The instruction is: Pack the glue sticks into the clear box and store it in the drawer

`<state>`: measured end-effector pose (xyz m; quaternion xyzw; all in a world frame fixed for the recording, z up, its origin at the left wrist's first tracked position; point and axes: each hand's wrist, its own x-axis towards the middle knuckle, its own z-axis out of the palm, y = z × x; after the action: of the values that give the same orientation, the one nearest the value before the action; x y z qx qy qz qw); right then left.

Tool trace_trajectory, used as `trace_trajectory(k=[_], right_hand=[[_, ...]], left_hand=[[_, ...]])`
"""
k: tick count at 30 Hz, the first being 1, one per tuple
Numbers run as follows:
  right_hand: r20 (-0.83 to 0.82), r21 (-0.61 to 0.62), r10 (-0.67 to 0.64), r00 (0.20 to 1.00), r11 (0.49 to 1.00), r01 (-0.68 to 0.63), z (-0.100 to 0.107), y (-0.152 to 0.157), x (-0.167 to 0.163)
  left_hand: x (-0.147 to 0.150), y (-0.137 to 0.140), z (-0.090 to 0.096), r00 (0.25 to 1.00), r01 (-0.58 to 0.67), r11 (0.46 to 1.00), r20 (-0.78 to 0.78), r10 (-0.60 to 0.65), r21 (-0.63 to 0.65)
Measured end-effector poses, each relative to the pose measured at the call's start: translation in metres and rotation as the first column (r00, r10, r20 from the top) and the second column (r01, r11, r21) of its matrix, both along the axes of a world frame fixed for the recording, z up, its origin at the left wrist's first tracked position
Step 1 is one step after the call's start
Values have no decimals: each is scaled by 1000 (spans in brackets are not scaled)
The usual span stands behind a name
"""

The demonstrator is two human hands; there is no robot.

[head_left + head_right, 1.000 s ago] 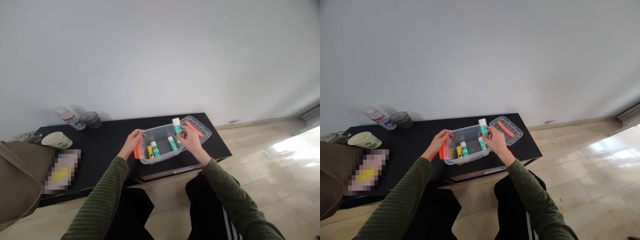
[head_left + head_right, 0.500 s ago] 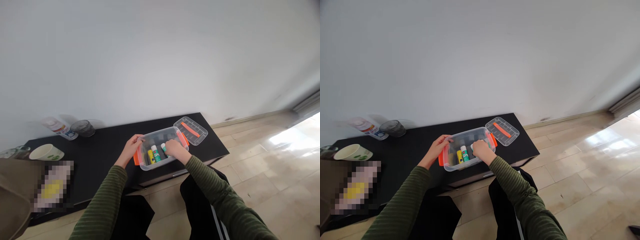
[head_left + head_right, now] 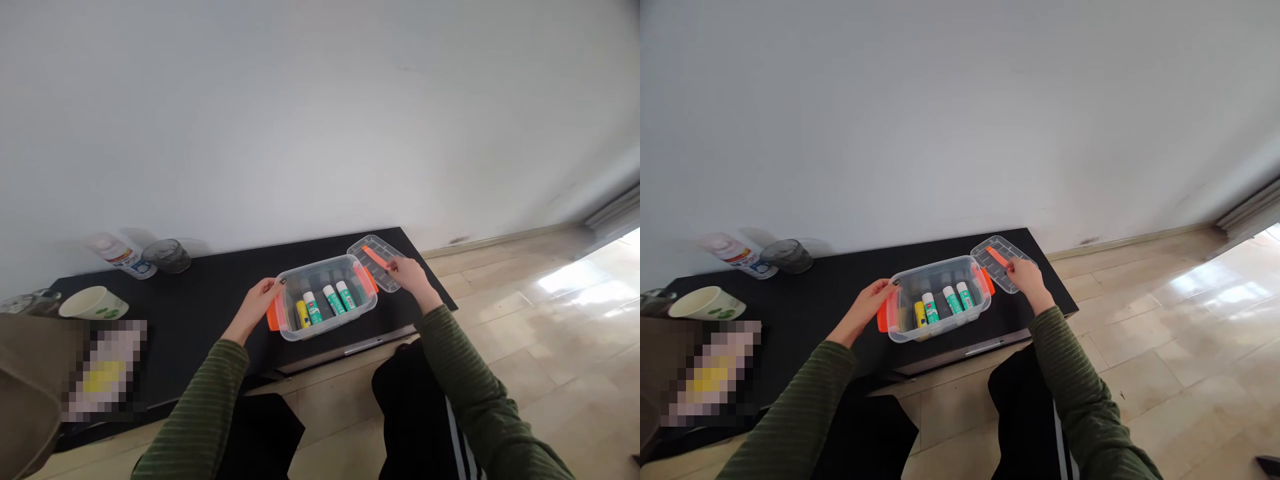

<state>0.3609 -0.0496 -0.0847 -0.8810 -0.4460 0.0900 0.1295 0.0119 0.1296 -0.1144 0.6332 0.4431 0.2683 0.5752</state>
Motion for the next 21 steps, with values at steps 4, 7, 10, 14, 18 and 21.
trace_trajectory(k=[4,7,10,14,18,21], right_hand=[[-61,-242,260,964,933,-267,-40,-20,34],[25,-211,307,951,932,-295,-57,-27,35],[109,-181,375,921,918,-352,-58,-29,29],[182,-52,493,851,869,-492,-46,-25,19],[192,349,302,934,868,-353,-29,-23,9],[26,767,23,999,641,-35,-17,-22,9]], left_hand=[[-10,-8,-3,1000,-27,999,4,27,-37],[-13,-15,-4,1000,-22,1000,-9,22,-21],[-12,-19,-5,999,-31,1000,-18,31,3],[-6,-21,-4,998,-54,998,-7,54,8],[-6,-23,-4,997,-73,997,12,73,3],[-10,-26,-3,997,-75,997,28,76,-24]])
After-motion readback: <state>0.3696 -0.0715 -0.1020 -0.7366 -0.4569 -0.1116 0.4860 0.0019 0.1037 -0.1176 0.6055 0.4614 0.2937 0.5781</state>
